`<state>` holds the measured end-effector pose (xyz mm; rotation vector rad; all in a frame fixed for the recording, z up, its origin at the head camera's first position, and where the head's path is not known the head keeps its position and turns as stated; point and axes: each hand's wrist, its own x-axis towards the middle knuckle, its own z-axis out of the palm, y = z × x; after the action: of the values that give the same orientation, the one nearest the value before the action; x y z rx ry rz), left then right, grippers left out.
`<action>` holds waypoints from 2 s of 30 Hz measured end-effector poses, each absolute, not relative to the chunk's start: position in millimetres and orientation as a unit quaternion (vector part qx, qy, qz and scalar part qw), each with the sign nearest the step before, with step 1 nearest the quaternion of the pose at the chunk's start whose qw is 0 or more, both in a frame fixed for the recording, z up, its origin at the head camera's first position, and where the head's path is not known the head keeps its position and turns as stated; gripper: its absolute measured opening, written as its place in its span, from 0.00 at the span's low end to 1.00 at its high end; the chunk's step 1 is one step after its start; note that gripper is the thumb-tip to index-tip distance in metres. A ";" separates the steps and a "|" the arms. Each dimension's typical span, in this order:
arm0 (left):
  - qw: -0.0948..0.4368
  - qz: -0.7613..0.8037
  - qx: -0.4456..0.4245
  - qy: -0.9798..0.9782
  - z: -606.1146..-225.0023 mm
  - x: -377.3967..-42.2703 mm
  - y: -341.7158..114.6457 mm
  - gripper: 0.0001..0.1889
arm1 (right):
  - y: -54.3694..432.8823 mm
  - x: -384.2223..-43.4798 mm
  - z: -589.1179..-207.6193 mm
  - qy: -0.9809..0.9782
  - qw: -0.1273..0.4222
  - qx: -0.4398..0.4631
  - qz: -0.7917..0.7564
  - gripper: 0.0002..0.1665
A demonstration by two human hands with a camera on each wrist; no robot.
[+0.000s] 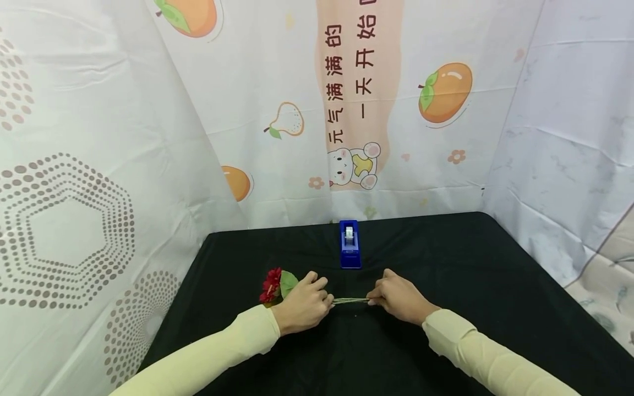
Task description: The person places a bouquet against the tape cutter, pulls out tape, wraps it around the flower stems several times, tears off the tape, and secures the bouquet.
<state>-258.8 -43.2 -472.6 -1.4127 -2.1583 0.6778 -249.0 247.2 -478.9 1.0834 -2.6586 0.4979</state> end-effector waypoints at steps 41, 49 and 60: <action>0.184 0.168 -0.494 -0.833 -481.0 -255.5 -26.6 0.18 | 250.4 -242.3 -490.0 -0.901 0.091 0.414 0.089 0.16; 0.168 0.168 -0.483 -0.843 -475.5 -254.5 -24.2 0.21 | 248.4 -242.7 -488.3 -0.904 0.082 0.412 0.080 0.17; 0.148 0.164 -0.472 -0.853 -475.4 -255.7 -21.4 0.37 | 247.4 -242.6 -486.4 -0.902 0.086 0.416 0.075 0.16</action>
<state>-255.7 -21.4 -475.4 -1.3573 -2.4542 0.4723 -242.6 247.4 -486.4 1.2394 -2.6893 0.2222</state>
